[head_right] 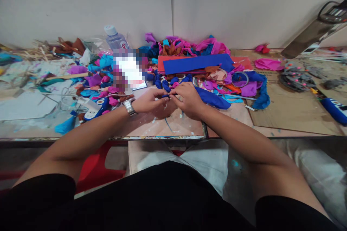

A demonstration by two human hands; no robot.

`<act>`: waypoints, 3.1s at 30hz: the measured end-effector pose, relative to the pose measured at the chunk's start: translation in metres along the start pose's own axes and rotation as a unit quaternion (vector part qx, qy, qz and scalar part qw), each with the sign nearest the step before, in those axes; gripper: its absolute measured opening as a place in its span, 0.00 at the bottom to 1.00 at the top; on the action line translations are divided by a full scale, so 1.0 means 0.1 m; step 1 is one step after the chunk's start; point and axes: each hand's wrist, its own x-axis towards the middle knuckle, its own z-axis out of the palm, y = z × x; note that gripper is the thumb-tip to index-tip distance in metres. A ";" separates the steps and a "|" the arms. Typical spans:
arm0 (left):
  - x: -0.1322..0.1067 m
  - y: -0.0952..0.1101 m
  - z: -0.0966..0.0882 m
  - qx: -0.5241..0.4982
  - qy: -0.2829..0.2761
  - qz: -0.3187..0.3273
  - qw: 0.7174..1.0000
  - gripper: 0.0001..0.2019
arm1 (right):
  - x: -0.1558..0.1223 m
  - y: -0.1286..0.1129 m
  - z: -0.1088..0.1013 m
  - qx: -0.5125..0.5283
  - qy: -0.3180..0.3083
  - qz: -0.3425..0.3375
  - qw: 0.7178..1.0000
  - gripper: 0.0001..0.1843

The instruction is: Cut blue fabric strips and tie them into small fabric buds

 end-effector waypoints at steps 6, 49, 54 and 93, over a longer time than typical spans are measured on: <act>0.02 -0.06 -0.01 -0.141 -0.012 -0.062 0.988 0.32 | 0.01 0.01 0.01 -0.015 0.002 -0.025 1.000 0.10; 0.00 -0.01 -0.02 -0.270 -0.025 -0.116 0.956 0.31 | 0.02 -0.04 -0.02 -0.025 -0.005 -0.019 1.000 0.11; 0.01 -0.05 -0.02 -0.261 -0.026 -0.123 0.957 0.31 | 0.02 -0.05 -0.03 -0.034 -0.005 -0.017 0.999 0.10; -0.02 0.01 0.01 -0.428 -0.011 -0.200 0.881 0.23 | 0.03 0.00 -0.06 -0.053 0.004 -0.125 0.991 0.10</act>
